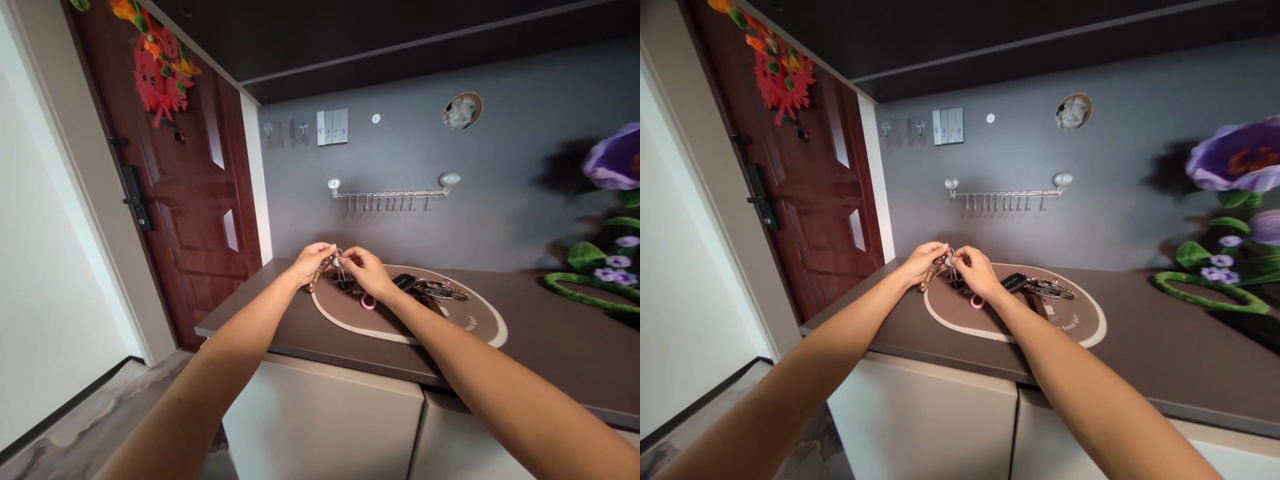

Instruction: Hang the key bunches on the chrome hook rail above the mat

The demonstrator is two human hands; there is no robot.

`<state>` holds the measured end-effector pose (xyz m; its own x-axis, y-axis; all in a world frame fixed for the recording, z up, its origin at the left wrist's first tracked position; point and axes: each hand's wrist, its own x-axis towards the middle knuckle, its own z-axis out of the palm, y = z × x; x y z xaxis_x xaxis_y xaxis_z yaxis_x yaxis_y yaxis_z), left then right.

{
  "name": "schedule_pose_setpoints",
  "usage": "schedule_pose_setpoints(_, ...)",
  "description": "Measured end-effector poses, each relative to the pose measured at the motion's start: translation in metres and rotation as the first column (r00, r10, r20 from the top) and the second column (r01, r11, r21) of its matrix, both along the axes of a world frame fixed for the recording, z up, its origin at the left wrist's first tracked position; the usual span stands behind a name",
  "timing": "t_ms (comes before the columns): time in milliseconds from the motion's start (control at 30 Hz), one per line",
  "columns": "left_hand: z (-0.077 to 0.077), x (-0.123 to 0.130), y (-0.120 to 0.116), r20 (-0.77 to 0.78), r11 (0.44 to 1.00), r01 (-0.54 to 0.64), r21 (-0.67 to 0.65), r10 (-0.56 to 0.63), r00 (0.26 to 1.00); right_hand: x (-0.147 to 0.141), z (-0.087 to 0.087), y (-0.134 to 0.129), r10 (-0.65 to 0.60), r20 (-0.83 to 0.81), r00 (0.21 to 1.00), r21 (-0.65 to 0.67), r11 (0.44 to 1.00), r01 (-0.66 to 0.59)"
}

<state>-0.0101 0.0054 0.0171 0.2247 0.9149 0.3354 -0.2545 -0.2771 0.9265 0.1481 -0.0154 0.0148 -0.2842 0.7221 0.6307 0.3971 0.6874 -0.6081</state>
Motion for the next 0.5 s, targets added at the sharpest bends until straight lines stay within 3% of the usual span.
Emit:
schedule_pose_setpoints(267, 0.002, 0.005, -0.006, 0.036, 0.994, 0.05, -0.099, -0.046, 0.998, 0.004, -0.004, 0.01, -0.027, -0.091, 0.995, 0.019, 0.999, 0.029)
schedule_pose_setpoints(500, -0.002, 0.009, -0.005, 0.063, 0.997, 0.05, -0.063, -0.046, 0.997, 0.005, 0.0, 0.009, 0.076, -0.2, 0.977, -0.078, 0.993, -0.093)
